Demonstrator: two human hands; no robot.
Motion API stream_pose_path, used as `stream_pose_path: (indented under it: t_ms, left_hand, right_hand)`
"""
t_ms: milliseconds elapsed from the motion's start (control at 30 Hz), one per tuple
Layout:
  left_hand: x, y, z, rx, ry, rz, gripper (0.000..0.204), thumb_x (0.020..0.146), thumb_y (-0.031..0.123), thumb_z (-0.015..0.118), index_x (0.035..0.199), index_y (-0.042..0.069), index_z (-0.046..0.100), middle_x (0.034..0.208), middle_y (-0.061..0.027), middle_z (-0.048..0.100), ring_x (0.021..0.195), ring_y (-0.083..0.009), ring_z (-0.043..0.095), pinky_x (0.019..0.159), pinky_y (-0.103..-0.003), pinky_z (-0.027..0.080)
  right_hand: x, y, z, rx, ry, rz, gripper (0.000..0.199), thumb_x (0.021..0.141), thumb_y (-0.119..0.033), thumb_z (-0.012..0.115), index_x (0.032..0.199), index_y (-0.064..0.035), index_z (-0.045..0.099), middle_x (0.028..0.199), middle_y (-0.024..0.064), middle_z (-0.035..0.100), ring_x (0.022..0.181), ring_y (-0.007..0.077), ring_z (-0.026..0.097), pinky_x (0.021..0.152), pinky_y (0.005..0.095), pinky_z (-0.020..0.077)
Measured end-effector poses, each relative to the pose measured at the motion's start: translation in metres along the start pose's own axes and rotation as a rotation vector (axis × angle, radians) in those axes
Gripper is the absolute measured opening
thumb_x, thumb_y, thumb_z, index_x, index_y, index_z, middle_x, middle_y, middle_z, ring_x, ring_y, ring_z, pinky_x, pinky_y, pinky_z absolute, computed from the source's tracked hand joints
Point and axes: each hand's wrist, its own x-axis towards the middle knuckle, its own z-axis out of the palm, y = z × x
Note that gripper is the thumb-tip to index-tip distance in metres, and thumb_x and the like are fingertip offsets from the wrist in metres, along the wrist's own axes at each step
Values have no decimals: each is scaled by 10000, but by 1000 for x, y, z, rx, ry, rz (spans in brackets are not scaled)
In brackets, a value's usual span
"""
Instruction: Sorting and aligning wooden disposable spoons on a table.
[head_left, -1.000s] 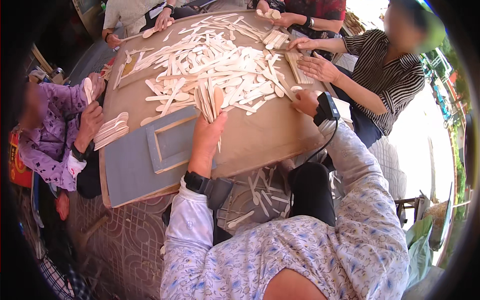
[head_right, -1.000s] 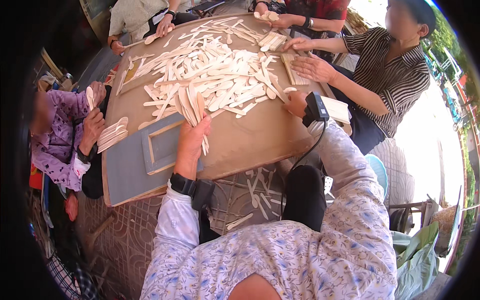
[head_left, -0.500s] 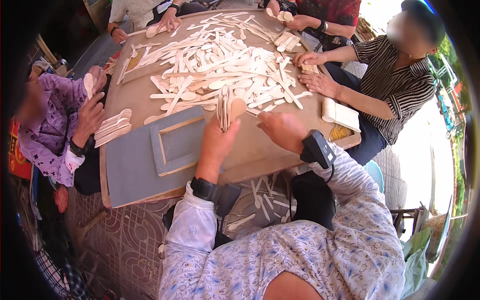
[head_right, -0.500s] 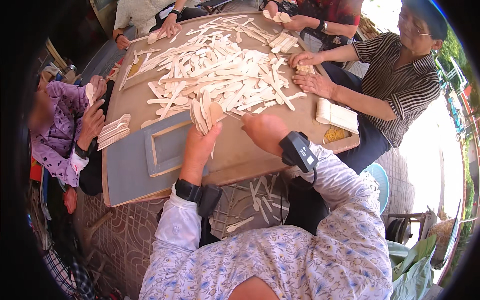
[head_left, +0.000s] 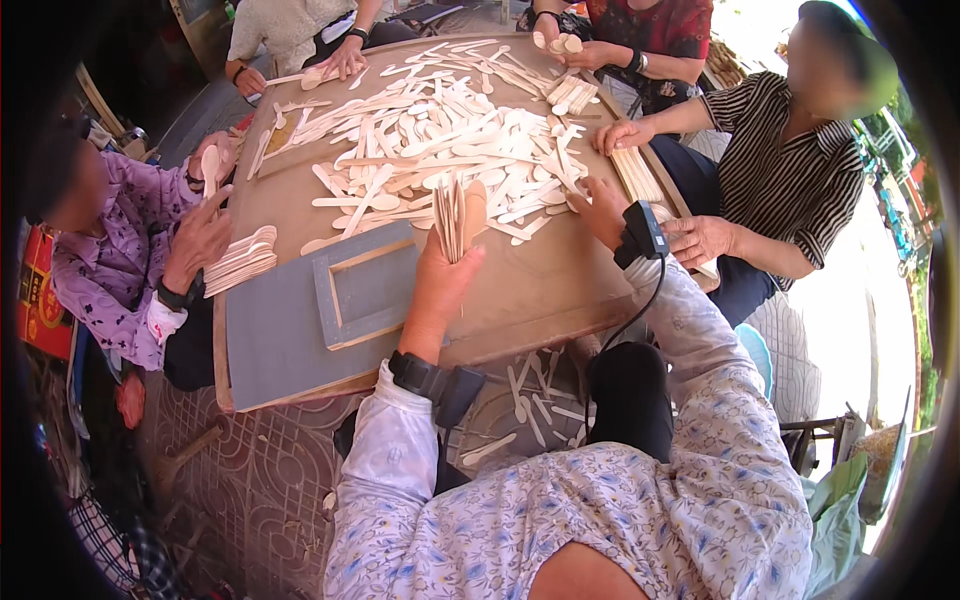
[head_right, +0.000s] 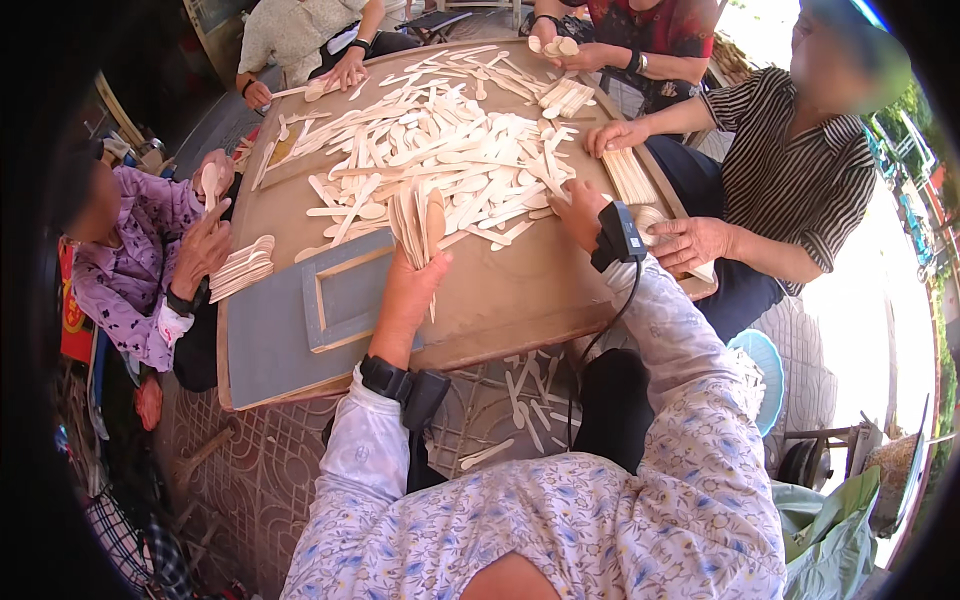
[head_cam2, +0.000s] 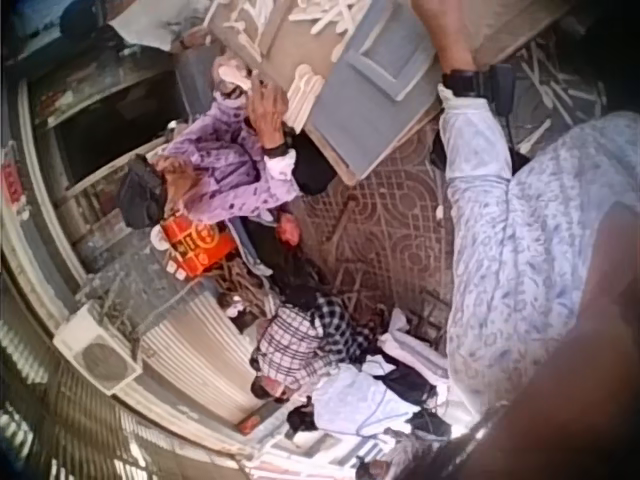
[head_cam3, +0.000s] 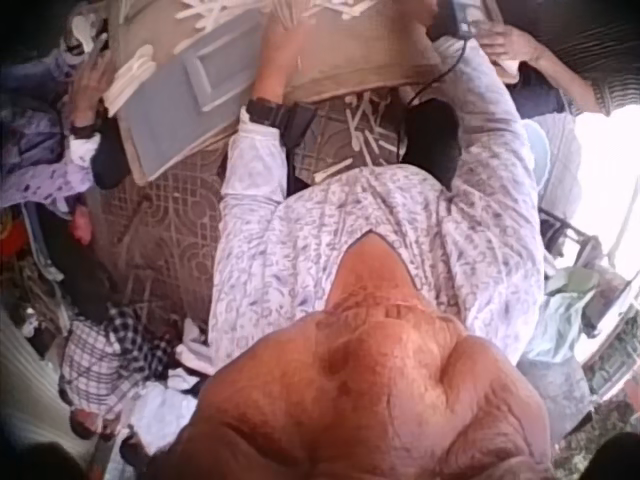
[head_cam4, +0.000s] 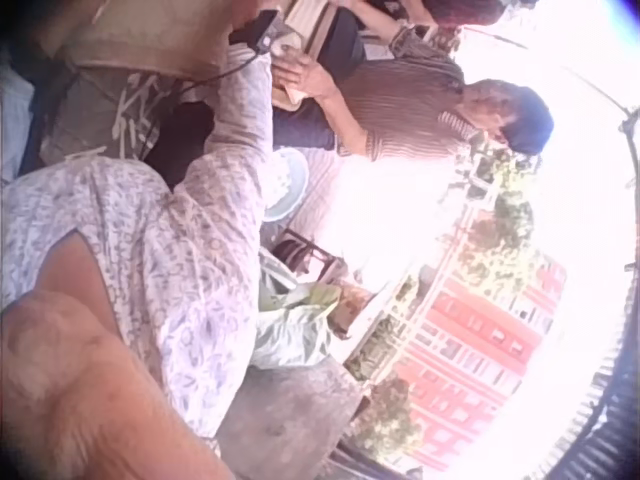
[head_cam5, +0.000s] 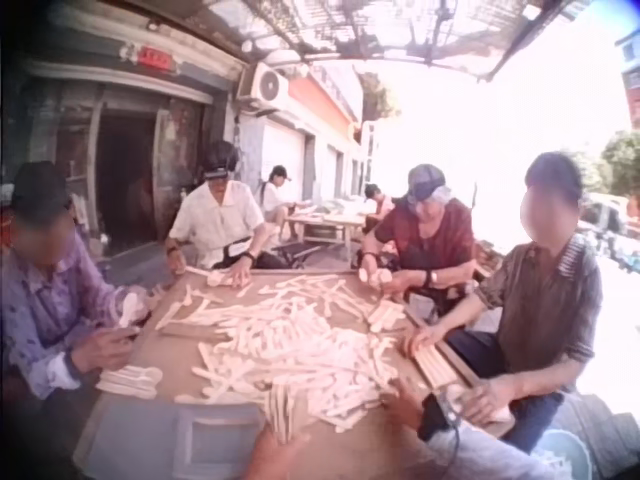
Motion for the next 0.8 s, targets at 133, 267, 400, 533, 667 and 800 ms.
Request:
stream_pose_path:
  t_ms: [133, 267, 400, 533, 667, 800]
  left_hand:
    - [-1, 0, -7, -198, -30, -56, 235, 772, 103, 595, 981, 23, 525, 770, 16, 542, 653, -70, 479, 593, -217, 405]
    - [2, -3, -7, -426, -23, -121, 158, 787, 87, 595, 922, 37, 531, 693, 16, 503, 579, -65, 456, 530, -207, 386]
    - [4, -3, -8, -499, -25, -155, 118, 793, 73, 581, 891, 38, 526, 673, 5, 496, 565, -76, 458, 520, -213, 388]
    - [5, 1, -9, -516, -37, -188, 99, 802, 72, 563, 883, 35, 521, 664, -4, 497, 562, -80, 462, 516, -211, 392]
    - [9, 1, -9, -535, -54, -159, 117, 803, 82, 562, 903, 33, 527, 688, -11, 523, 565, -79, 466, 517, -210, 398]
    - [14, -2, -7, -510, -83, -186, 132, 799, 89, 571, 916, 32, 545, 729, -16, 548, 585, -78, 472, 521, -216, 402]
  right_hand:
    - [-1, 10, 5, -322, -164, -63, 166, 761, -182, 532, 822, -29, 549, 746, 173, 553, 716, 363, 572, 600, 427, 455]
    - [0, 22, 4, -500, -239, -76, 161, 796, -183, 488, 838, -46, 562, 785, 191, 571, 741, 357, 569, 647, 425, 451]
    - [-4, 20, 4, -275, -44, -56, 155, 806, -178, 467, 781, -57, 559, 751, 196, 581, 705, 364, 570, 606, 437, 455]
    - [-8, 7, 2, -200, -96, 51, 191, 811, -187, 490, 858, -30, 588, 781, 207, 597, 747, 354, 584, 660, 404, 468]
    - [-21, -31, 1, 164, -158, 110, 193, 822, -150, 517, 928, -4, 587, 746, 170, 593, 683, 242, 568, 623, 315, 451]
    - [-58, -105, 2, 411, -230, 10, 157, 836, -116, 534, 918, 11, 576, 664, 112, 565, 603, 124, 516, 566, 283, 427]
